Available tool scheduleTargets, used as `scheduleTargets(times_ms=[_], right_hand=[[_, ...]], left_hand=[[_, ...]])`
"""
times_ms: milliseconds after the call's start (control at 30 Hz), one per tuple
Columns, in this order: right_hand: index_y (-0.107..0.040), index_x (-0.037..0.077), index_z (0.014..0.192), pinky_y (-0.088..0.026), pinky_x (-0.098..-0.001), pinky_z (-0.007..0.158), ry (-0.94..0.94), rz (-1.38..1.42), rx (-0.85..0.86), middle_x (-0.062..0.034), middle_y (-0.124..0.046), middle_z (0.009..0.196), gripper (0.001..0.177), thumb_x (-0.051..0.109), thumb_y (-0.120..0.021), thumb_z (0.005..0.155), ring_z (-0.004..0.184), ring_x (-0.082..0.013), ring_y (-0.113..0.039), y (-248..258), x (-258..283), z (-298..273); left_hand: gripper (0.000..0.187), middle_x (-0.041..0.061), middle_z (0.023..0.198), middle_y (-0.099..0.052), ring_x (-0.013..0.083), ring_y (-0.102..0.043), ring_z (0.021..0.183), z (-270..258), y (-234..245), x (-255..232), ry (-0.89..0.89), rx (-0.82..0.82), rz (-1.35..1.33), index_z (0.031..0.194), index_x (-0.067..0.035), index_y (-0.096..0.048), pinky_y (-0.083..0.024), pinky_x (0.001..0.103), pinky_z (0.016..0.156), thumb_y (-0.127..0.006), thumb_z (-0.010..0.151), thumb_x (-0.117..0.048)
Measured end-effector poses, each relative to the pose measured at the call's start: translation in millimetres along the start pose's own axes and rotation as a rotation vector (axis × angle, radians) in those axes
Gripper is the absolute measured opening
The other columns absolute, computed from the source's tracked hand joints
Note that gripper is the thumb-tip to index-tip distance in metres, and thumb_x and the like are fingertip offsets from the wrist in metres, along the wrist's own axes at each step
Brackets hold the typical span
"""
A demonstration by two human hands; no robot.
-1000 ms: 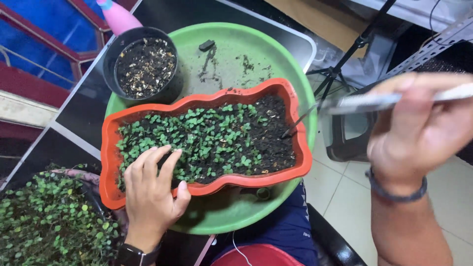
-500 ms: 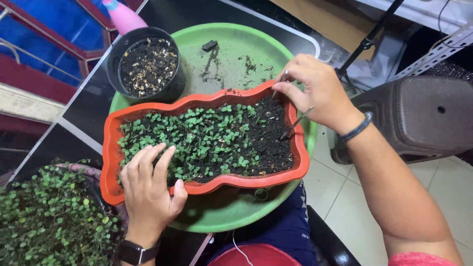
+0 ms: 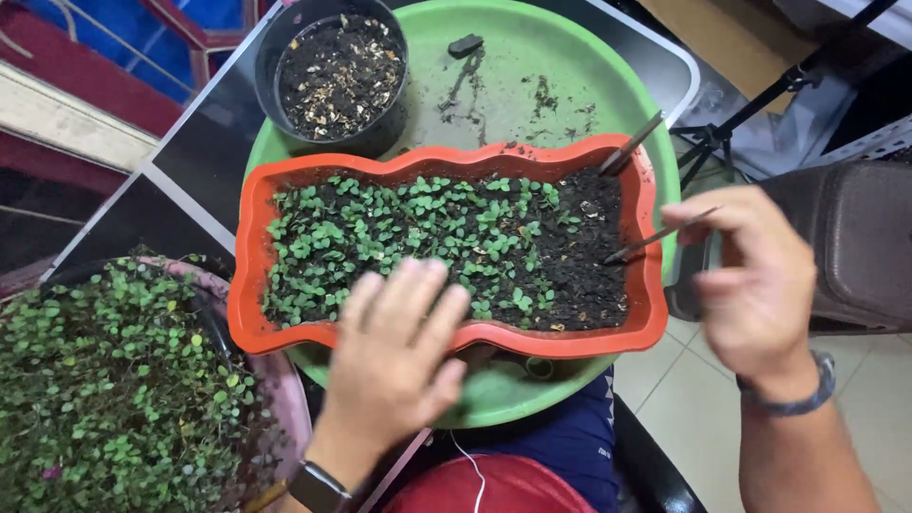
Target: Transplanting small green seedlings from one container to another using tweezers and scissors.
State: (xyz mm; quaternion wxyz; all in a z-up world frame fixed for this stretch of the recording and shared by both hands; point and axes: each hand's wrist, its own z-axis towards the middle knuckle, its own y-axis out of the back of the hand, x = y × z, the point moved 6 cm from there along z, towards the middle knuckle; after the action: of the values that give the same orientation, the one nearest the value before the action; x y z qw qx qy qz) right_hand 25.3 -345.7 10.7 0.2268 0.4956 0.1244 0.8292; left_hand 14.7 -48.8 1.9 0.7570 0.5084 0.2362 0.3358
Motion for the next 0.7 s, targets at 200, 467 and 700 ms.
scheduleTargets(times_ms=[200,467,700], right_hand=[[-0.067,-0.003,0.098,-0.052,-0.0371,0.088,0.062,-0.214,0.094,-0.0155,-0.070,0.096,0.007,0.000,-0.063,0.103,0.090,-0.0289,-0.065,-10.7,25.2,-2.8],[-0.058,-0.012,0.099,-0.063,-0.0413,0.089,-0.033,-0.054,-0.059,-0.0298,-0.070,0.099,0.008,-0.006,-0.055,0.103,0.095,-0.0371,-0.075,-7.6,23.4,-13.8],[-0.053,-0.013,0.093,-0.064,-0.0442,0.081,-0.075,-0.040,-0.057,-0.0292,-0.066,0.089,0.014,-0.002,-0.049,0.102,0.087,-0.0409,-0.075,-1.7,6.8,-22.1]], left_hand=[[0.040,0.020,0.142,-0.063,0.0347,-0.059,0.134,10.3,2.6,-49.7,-0.247,0.005,-0.237,0.131,-0.005,-0.067,-0.037,0.052,0.115,-0.058,0.103,-0.032],[0.035,0.005,0.136,-0.066,0.0190,-0.060,0.126,-12.8,-6.3,-43.0,-0.180,-0.101,-0.139,0.133,-0.009,-0.069,-0.047,0.038,0.110,-0.056,0.106,-0.027],[0.029,0.000,0.127,-0.068,0.0153,-0.063,0.117,-21.3,-20.2,-43.5,-0.138,-0.197,-0.135,0.123,-0.015,-0.073,-0.054,0.035,0.101,-0.058,0.103,-0.029]])
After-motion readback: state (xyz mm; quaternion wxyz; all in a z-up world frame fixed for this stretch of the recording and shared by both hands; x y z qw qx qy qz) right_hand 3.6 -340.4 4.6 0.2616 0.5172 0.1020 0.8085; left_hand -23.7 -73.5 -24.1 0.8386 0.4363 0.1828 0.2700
